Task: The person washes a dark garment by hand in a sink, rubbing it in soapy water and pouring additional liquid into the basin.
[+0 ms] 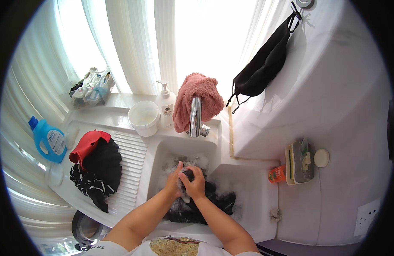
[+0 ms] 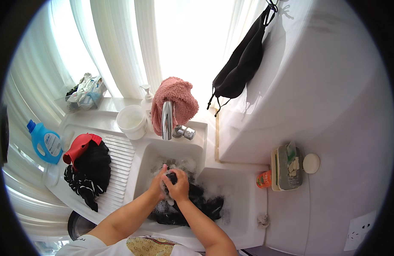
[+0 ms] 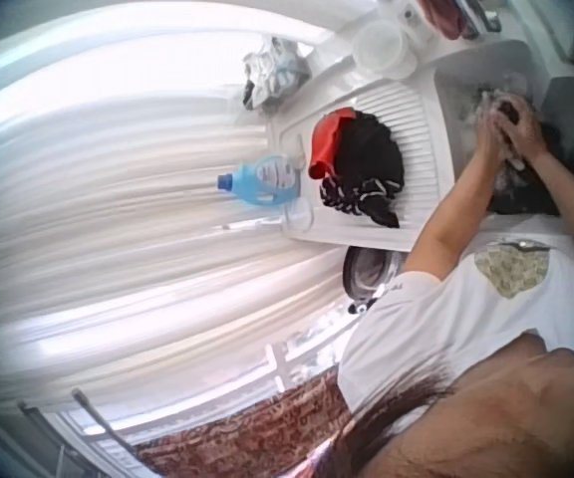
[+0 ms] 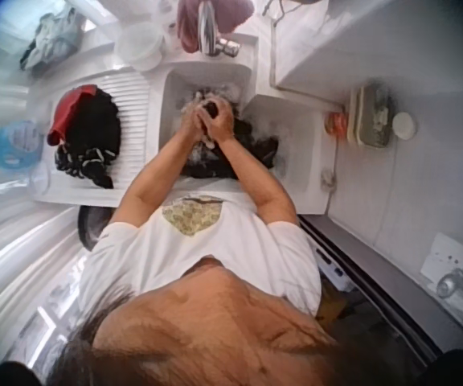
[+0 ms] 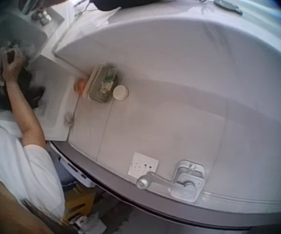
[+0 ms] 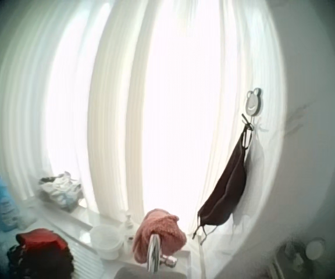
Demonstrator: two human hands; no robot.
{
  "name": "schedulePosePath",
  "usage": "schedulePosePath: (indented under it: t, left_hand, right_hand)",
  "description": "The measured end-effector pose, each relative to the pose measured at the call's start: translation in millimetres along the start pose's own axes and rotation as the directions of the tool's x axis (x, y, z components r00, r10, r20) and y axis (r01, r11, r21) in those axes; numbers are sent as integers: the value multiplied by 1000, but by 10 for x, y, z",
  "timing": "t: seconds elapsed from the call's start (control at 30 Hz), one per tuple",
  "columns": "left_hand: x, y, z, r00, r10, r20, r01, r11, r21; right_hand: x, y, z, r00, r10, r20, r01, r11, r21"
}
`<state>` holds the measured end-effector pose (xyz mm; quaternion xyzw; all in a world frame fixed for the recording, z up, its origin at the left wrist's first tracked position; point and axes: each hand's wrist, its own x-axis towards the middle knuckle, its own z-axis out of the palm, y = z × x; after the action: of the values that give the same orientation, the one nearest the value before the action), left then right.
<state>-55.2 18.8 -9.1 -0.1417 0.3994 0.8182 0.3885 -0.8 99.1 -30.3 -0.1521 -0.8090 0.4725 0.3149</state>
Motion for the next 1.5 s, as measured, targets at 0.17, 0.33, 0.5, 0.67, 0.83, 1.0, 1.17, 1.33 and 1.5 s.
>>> schedulePosePath:
  t: [0.17, 0.33, 0.5, 0.67, 0.83, 1.0, 1.17, 1.33, 1.5]
  left_hand:
    - [-118, -127, -97, 991, 100, -92, -91, 991, 97]
    - [-364, -116, -39, 981, 98, -166, -62, 976, 207]
    - [-145, 38, -149, 933, 345, -99, -211, 751, 626]
    - [53, 265, -522, 809, 585, 58, -176, 147, 973]
    - [-455, -24, -424, 988, 107, 109, -29, -571, 821]
    - [-201, -420, -892, 984, -178, 0, -116, -639, 761]
    - [-287, -104, -865, 997, 24, 68, -41, -593, 804]
    - [-511, 319, -349, 950, 283, 129, 39, -518, 855]
    - [-493, -312, 61, 820, 36, 572, -470, -530, 706]
  right_hand:
    - [-94, -77, 37, 982, -81, -171, 76, 997, -32]
    - [-195, -111, -49, 988, -82, -134, 72, 994, -79]
    - [101, 4, -257, 943, 217, 251, -265, 948, 176]
    - [160, 387, -1053, 752, 415, 512, -302, 908, -292]
    - [-602, 398, -1286, 275, 801, 532, 218, 487, -846]
    - [-672, 1017, -1230, 436, 627, 646, 270, 594, -758]
    - [-215, 448, -1683, 834, 483, 268, -152, 667, -729]
    - [-28, 322, -2182, 761, 629, 157, -624, 777, -86]
    - [-146, 276, -2189, 714, 614, 336, -699, 653, 292]
